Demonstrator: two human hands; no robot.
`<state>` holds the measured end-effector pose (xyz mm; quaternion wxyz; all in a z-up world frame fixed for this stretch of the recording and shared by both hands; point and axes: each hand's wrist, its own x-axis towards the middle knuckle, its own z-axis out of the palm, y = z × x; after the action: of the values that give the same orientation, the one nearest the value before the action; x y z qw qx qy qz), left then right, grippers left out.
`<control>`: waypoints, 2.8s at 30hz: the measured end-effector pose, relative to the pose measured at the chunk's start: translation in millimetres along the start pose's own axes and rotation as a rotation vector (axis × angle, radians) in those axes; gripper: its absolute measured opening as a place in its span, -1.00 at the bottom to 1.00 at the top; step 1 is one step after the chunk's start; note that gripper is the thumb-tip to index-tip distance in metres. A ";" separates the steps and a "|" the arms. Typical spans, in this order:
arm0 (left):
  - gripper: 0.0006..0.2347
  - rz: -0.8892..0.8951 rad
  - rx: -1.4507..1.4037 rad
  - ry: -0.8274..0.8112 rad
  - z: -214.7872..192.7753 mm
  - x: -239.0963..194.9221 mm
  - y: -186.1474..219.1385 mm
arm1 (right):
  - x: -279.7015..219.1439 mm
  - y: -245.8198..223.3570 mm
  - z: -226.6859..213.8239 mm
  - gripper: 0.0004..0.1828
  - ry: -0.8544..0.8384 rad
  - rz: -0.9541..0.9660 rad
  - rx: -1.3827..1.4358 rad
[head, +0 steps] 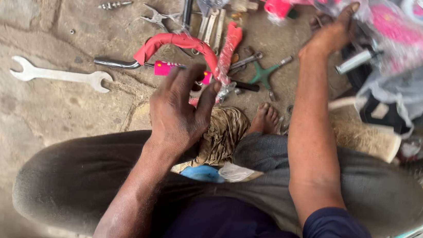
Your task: The person is assembling a bicycle handlebar. They wrap a pink decorative cover around the handlebar, attach pink grips and brake levers, and secure the components using a wrench. The person also handles a bell and other small parts during the process.
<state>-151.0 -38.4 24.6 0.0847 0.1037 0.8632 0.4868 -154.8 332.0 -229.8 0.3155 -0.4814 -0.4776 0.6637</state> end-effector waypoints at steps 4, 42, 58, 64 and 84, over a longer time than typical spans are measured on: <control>-0.87 0.182 -0.061 0.106 -20.1 -26.7 9.6 | -4.2 -1.9 -5.7 -0.75 -0.008 -0.017 -0.072; -0.88 0.485 0.219 0.348 -90.8 2.9 24.1 | -77.5 82.0 169.8 -0.54 -0.520 -0.997 -0.909; -0.66 0.355 0.245 0.206 -85.7 11.4 20.0 | -125.4 -57.9 114.6 -0.80 -0.953 0.160 0.232; 0.01 0.297 0.450 -0.106 -56.6 12.5 17.5 | -209.6 -130.1 93.0 -0.77 -0.957 0.218 0.451; -0.86 0.341 -0.930 0.217 -14.2 20.2 -8.6 | -290.2 -152.4 58.0 -0.41 -1.053 0.152 0.186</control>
<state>-174.8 -49.2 23.6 -0.0492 0.1433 0.5294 0.8347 -117.7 110.3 15.7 0.0260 -0.0868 -0.4743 0.8757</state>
